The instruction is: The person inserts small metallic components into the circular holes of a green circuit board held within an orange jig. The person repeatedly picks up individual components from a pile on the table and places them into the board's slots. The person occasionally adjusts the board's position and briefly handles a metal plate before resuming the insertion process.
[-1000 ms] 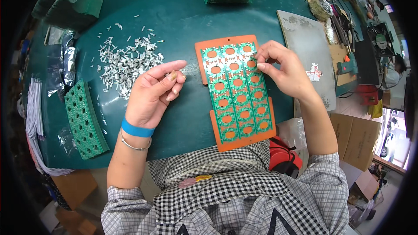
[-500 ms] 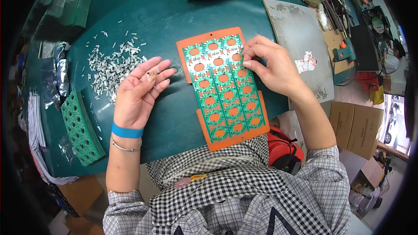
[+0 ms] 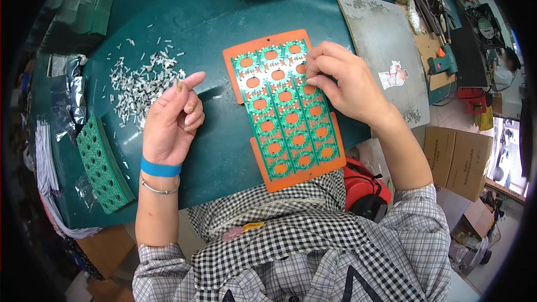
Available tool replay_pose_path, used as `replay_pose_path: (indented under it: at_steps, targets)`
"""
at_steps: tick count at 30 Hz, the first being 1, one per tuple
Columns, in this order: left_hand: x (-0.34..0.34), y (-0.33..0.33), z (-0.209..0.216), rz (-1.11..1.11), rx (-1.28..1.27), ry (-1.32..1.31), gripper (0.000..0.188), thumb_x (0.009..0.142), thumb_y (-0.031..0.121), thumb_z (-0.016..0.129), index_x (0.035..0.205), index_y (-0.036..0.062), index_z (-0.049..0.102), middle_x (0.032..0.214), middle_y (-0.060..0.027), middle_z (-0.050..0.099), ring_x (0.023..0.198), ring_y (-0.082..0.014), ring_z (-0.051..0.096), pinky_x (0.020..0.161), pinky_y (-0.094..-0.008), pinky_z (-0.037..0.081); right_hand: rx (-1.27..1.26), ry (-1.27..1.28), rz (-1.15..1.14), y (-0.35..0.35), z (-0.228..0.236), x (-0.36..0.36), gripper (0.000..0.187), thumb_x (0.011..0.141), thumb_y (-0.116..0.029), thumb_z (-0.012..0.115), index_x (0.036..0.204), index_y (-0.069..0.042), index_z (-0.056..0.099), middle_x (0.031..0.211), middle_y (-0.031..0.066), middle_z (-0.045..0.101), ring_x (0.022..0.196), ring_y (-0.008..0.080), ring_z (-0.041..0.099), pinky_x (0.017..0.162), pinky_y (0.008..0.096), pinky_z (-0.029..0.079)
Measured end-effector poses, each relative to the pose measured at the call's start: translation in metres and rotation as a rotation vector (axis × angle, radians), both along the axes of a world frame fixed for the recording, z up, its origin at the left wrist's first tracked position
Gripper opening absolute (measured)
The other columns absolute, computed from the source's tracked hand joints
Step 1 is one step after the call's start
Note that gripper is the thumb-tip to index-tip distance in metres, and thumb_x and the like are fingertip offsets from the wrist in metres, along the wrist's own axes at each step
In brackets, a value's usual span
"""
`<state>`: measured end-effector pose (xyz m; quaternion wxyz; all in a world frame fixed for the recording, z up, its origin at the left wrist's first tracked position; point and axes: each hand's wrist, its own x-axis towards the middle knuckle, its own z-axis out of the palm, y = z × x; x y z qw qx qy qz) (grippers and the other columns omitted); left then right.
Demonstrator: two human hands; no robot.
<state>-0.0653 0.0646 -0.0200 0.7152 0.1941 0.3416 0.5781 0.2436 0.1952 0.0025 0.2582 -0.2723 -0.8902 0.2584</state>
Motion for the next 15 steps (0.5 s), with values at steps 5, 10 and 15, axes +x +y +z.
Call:
replay_pose_path:
  at_steps: [5,10,15]
  targets:
    - [0.013,0.003,0.01,0.069,-0.082,0.127,0.043,0.104,0.015,0.054,0.142,-0.0046,0.047,0.084,-0.0022,0.056,0.064,-0.0101,0.046,0.057,-0.0207,0.04,-0.122,0.003,-0.038,0.004,-0.004,0.006,0.014,0.08,0.0,0.072,0.083,-0.001,0.058,0.09,0.0086,0.061,0.086,0.0306,0.062,0.073,0.0393,0.051]
    - [0.013,0.0,0.012,0.049,-0.061,0.234,0.036,0.101,0.01,0.058,0.135,-0.0025,0.055,0.094,-0.0079,0.066,0.069,-0.011,0.054,0.058,-0.0211,0.043,-0.163,0.021,-0.042,0.004,-0.004,0.006,0.012,0.083,-0.001,0.071,0.083,-0.002,0.059,0.09,0.0082,0.061,0.086,0.03,0.061,0.073,0.0389,0.051]
    - [0.01,-0.001,0.003,0.026,-0.023,0.257,0.024,0.099,0.01,0.062,0.12,-0.0019,0.065,0.094,-0.0094,0.07,0.071,-0.011,0.057,0.059,-0.0217,0.044,-0.106,-0.008,-0.023,0.007,-0.005,0.006,0.012,0.083,-0.002,0.071,0.083,-0.002,0.059,0.091,0.0082,0.061,0.089,0.0301,0.061,0.076,0.0393,0.05]
